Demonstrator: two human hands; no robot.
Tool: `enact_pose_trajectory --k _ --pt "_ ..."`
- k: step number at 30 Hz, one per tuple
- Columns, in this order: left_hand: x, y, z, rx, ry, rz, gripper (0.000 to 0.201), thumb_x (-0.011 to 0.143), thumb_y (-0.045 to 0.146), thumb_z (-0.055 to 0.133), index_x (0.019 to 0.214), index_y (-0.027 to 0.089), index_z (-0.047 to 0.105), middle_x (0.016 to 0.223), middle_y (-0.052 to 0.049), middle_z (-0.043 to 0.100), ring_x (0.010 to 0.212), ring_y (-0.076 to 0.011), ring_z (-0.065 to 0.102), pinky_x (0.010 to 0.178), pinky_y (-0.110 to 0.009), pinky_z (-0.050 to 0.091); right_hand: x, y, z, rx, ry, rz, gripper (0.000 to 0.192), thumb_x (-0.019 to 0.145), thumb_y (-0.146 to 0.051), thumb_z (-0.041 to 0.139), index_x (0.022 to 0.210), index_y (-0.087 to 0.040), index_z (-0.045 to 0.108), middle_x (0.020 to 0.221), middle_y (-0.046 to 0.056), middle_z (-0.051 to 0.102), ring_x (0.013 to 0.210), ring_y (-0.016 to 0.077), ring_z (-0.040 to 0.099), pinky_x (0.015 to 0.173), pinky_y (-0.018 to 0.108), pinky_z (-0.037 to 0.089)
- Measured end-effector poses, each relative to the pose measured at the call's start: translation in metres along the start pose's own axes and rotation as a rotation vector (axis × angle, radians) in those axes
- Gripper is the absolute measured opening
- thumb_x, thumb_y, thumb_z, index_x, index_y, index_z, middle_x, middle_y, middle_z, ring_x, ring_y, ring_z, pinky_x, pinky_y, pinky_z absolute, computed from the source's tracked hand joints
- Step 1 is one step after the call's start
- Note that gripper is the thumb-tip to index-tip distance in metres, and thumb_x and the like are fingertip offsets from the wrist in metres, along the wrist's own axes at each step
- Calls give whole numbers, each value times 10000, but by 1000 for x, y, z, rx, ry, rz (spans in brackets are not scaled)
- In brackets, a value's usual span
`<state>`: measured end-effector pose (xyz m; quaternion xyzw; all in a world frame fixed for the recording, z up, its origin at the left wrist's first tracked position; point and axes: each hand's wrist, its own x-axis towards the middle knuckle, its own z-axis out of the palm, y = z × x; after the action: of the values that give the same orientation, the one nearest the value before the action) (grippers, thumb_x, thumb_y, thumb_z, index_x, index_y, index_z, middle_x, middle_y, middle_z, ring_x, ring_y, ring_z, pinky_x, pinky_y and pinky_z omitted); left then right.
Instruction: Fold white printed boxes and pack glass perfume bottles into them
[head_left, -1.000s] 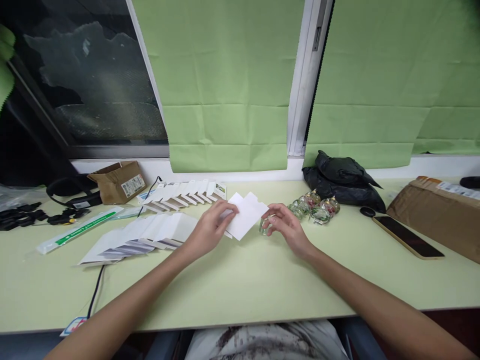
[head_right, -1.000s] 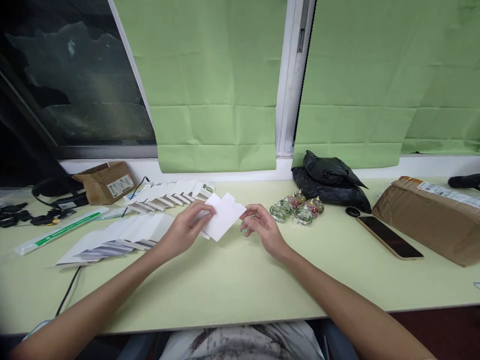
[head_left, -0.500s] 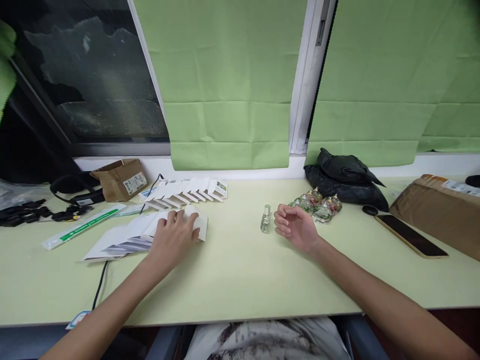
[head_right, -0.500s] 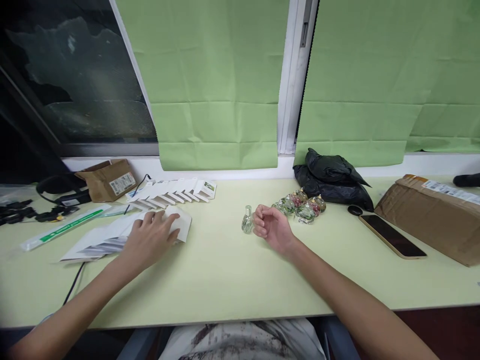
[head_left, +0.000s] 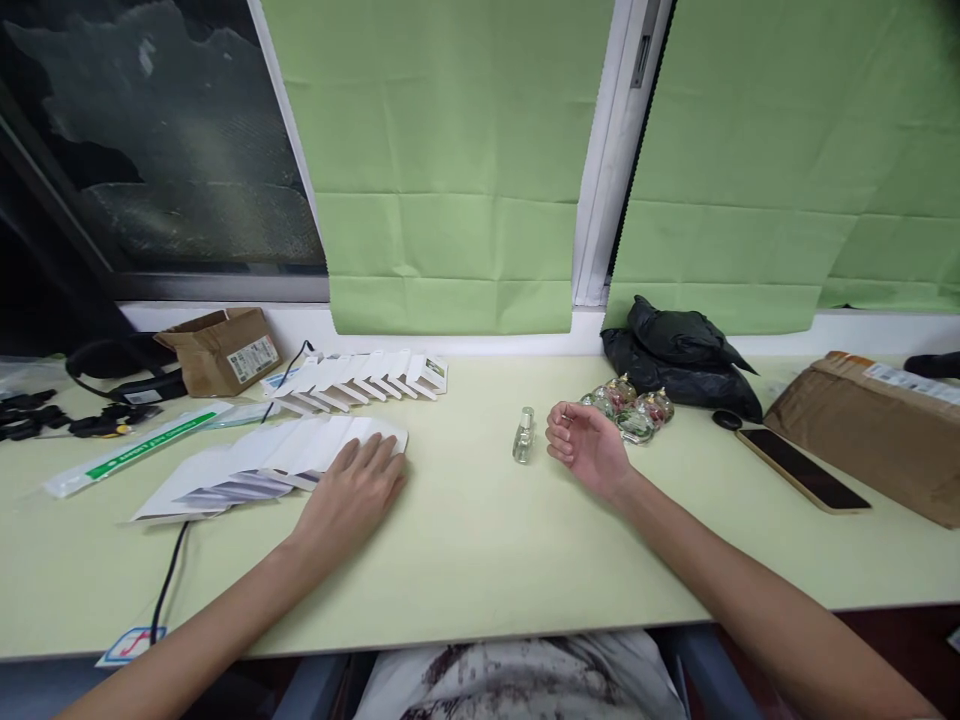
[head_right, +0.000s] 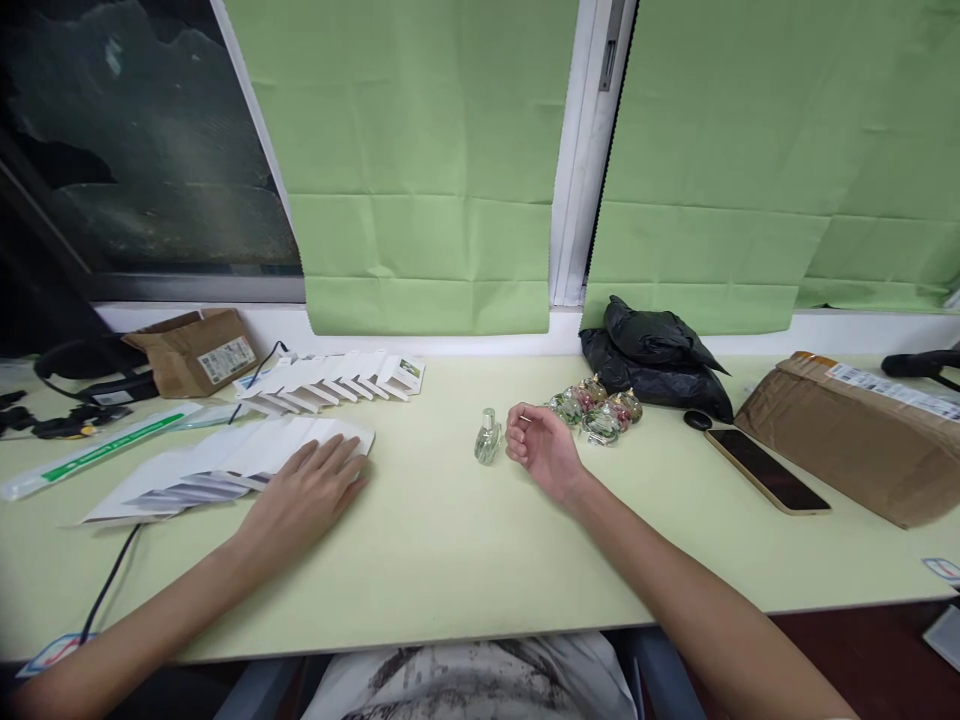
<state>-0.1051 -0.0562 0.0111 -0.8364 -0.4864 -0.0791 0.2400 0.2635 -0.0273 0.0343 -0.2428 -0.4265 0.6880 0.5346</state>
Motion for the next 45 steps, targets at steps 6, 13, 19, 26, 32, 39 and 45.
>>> enact_pose_trajectory --k 6,13,19,26,32,39,45 --pt "-14 -12 2 -24 16 -27 326 1040 304 436 1200 171 686 1455 -195 583 1418 -394 469 1176 -588 323 0 2 1 11 35 -19 216 874 -398 667 796 -207 601 658 -31 441 519 107 352 475 246 305" --pt "-17 -10 -7 117 -23 44 436 911 6 425 1239 134 684 1456 -199 580 1419 -379 475 1197 -573 331 1 7 -1 -1 35 -23 217 883 -380 675 805 -184 625 667 -26 465 533 91 377 491 227 292" --pt "-12 -3 -9 115 6 16 333 937 54 482 1169 125 708 1348 -223 634 1346 -409 533 1161 -599 357 3 9 -2 -37 46 -29 227 857 -402 693 804 -192 626 663 -29 480 529 95 374 495 239 287" --pt "42 36 -12 -425 33 -30 375 1061 368 447 1390 206 527 1326 -132 665 1236 -329 615 1038 -514 478 1 22 -6 -708 169 -346 193 941 -409 622 889 -222 632 764 5 555 660 158 496 599 289 414" --pt "87 73 7 -1030 -55 -68 695 984 503 585 1551 224 294 1568 -188 456 1452 -332 450 1139 -492 415 -1 24 -4 -1279 57 -586 528 1002 -330 551 1517 -330 438 1495 80 510 1351 285 473 1128 496 404" --pt "85 81 18 -1288 -146 -95 793 930 516 680 1570 286 272 1588 -168 454 1480 -314 428 1192 -503 350 1 26 -5 -1320 -36 -525 411 1072 -333 440 1479 -352 493 1387 51 620 1289 268 536 1105 488 423" --pt "86 91 7 -1389 -106 -33 778 863 483 775 1514 279 401 1472 -127 565 1394 -291 512 1138 -440 421 -3 29 6 -1304 6 -545 265 1009 -413 604 1241 -290 639 1030 56 673 972 251 608 857 396 502"
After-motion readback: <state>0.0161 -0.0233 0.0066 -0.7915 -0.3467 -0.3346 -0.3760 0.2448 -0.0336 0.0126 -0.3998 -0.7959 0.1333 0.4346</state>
